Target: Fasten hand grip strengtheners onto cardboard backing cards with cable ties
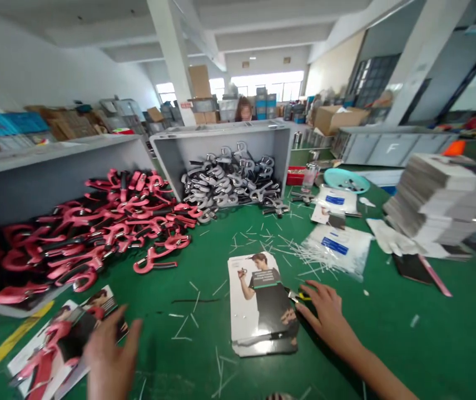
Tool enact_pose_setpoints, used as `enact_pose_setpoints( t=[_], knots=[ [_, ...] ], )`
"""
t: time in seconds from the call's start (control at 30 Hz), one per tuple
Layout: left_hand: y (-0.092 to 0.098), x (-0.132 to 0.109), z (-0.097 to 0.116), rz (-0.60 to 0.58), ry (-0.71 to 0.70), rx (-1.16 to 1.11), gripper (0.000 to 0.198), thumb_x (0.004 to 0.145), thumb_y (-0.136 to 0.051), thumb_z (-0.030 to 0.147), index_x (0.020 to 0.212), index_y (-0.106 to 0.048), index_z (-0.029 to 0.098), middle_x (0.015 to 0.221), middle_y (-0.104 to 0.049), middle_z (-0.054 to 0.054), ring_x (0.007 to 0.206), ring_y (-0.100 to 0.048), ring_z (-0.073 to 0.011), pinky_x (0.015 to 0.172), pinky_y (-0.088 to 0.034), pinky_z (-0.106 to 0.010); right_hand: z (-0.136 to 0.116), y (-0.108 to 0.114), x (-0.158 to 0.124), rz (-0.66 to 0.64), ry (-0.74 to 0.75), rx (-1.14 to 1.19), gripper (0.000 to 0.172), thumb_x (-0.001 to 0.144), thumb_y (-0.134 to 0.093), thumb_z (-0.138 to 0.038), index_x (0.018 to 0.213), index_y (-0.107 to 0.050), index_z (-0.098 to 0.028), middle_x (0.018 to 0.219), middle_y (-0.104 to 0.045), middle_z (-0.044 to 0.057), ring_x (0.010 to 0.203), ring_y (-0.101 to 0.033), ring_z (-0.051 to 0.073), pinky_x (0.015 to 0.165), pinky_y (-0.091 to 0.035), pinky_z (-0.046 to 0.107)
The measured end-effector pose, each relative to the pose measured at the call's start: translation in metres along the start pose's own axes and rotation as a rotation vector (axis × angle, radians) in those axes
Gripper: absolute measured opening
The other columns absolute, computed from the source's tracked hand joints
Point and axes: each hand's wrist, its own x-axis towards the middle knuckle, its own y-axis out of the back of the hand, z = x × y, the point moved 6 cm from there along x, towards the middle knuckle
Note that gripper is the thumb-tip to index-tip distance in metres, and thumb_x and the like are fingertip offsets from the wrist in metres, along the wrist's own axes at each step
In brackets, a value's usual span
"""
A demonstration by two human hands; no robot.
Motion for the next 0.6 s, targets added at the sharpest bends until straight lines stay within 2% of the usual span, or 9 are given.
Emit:
enact_pose_setpoints(
  t=[0.07,0.1,0.17,0.23,0.33,0.4,0.47,0.53,0.6],
  knots=[
    [-0.065,-0.021,0.041,-0.289,0.074,-0.242,0.051,0.082,-0.056,0.054,0.119,-0.062,0.02,0.124,-0.064,-0.011,0.115,-0.059,-0.0314,0.105,-0.042,-0.05,0.005,0.003,0.025,-0.034,-0.003,0.031,0.032,0.096,-0.049,-0.036,0.119,-0.062,-0.018,0.124,-0.058,0.014,0.117,-0.053,0.028,0.102,-0.04,0.045],
    [-0.093,-0.031,0.063,-0.379,0.106,-0.366,0.051,0.083,-0.056,0.053,0.122,-0.061,0.02,0.127,-0.063,-0.011,0.116,-0.059,-0.0297,0.105,-0.042,-0.048,0.009,0.003,0.04,-0.054,-0.009,0.037,0.027,0.097,-0.047,-0.03,0.114,-0.064,-0.018,0.119,-0.059,0.013,0.113,-0.056,0.025,0.101,-0.042,0.041],
    [-0.139,-0.048,0.099,-0.497,0.14,-0.529,0.062,0.08,-0.062,0.051,0.132,-0.054,0.017,0.135,-0.058,-0.015,0.121,-0.057,-0.0298,0.105,-0.042,-0.045,0.016,0.001,0.074,-0.087,-0.026,0.03,0.023,0.097,-0.045,-0.023,0.105,-0.066,-0.018,0.111,-0.061,0.01,0.103,-0.06,0.02,0.095,-0.046,0.034],
    [-0.17,-0.059,0.118,-0.569,0.18,-0.594,0.074,0.076,-0.068,0.049,0.139,-0.047,0.016,0.14,-0.053,-0.017,0.125,-0.054,-0.0324,0.106,-0.041,-0.047,0.023,-0.007,0.104,-0.113,-0.062,0.004,0.019,0.096,-0.049,-0.021,0.103,-0.067,-0.018,0.11,-0.061,0.01,0.098,-0.062,0.019,0.089,-0.049,0.032],
    [-0.19,-0.064,0.124,-0.634,0.134,-0.636,0.07,0.08,-0.066,0.047,0.141,-0.047,0.019,0.145,-0.05,-0.015,0.134,-0.044,-0.0329,0.114,-0.03,-0.048,0.029,-0.025,0.138,-0.153,-0.137,-0.029,0.017,0.094,-0.058,-0.024,0.107,-0.065,-0.015,0.115,-0.061,0.011,0.098,-0.063,0.021,0.083,-0.053,0.036],
    [-0.191,-0.063,0.121,-0.644,0.104,-0.667,0.066,0.083,-0.063,0.047,0.141,-0.048,0.02,0.146,-0.05,-0.012,0.138,-0.04,-0.0317,0.117,-0.025,-0.047,0.029,-0.036,0.153,-0.19,-0.164,-0.019,0.024,0.094,-0.06,-0.029,0.113,-0.062,-0.015,0.117,-0.061,0.01,0.099,-0.063,0.022,0.083,-0.054,0.04],
    [-0.188,-0.06,0.117,-0.631,0.129,-0.689,0.067,0.082,-0.065,0.048,0.141,-0.049,0.02,0.144,-0.052,-0.012,0.137,-0.04,-0.0319,0.117,-0.026,-0.046,0.026,-0.042,0.166,-0.223,-0.167,0.026,0.03,0.094,-0.06,-0.032,0.119,-0.059,-0.016,0.119,-0.062,0.008,0.101,-0.063,0.021,0.085,-0.055,0.042],
    [-0.184,-0.058,0.119,-0.629,0.159,-0.705,0.069,0.077,-0.068,0.049,0.137,-0.053,0.02,0.141,-0.055,-0.012,0.136,-0.043,-0.033,0.116,-0.028,-0.046,0.021,-0.038,0.175,-0.224,-0.173,0.092,0.031,0.095,-0.06,-0.033,0.121,-0.059,-0.017,0.122,-0.061,0.009,0.103,-0.062,0.022,0.087,-0.054,0.043],
    [-0.177,-0.059,0.127,-0.608,0.213,-0.703,0.066,0.072,-0.073,0.05,0.129,-0.06,0.02,0.135,-0.061,-0.01,0.131,-0.049,-0.0347,0.112,-0.035,-0.046,0.016,-0.024,0.175,-0.183,-0.211,0.163,0.031,0.095,-0.059,-0.034,0.121,-0.059,-0.017,0.123,-0.06,0.009,0.105,-0.062,0.022,0.089,-0.053,0.044]
  ],
)
